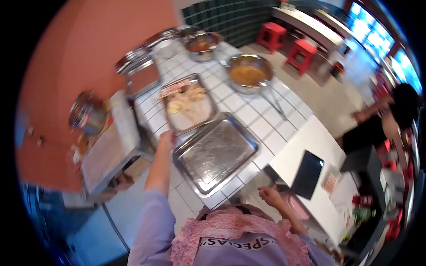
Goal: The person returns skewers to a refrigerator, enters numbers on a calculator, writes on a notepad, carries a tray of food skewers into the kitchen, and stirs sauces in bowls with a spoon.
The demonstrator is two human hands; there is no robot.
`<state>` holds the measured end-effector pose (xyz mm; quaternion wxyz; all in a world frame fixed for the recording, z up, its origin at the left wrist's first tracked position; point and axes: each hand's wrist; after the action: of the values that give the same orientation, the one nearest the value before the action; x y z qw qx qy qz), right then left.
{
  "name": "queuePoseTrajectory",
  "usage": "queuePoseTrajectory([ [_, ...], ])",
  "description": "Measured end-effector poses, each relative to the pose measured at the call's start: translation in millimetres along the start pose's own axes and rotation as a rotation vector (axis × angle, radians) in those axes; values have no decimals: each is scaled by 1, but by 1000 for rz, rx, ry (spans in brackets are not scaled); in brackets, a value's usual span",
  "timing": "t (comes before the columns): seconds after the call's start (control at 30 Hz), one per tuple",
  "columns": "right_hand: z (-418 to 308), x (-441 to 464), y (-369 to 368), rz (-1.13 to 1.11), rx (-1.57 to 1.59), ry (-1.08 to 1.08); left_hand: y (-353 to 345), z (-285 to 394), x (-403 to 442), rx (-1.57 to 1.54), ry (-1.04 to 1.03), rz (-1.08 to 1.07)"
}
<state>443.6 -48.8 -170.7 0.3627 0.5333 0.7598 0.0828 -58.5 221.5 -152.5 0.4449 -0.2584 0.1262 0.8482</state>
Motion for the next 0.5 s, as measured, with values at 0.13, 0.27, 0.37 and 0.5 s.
queuePoseTrajectory([
  [0.13, -44, -31, -1, 63, 34, -76, 46, -22, 72, 758, -616, -578],
  [0.27, -47, -62, -34, 282, 83, -137, 32, -1, 89, 35, 226, -200],
  [0.37, -54, -63, -57, 333, 103, -171, 28, 15, 87, 180, 358, -217],
  [0.5, -71, -70, -61, 289, 16, -233, 16, 22, 81, 136, 359, -331],
])
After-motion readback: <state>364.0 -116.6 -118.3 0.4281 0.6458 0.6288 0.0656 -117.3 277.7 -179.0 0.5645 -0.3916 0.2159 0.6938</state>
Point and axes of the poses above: each hand's wrist, its own x-axis towards the middle knuckle, its own y-axis out of the back of the hand, z = x × y, and after that the axes turned 3 degrees about -y, right-handed
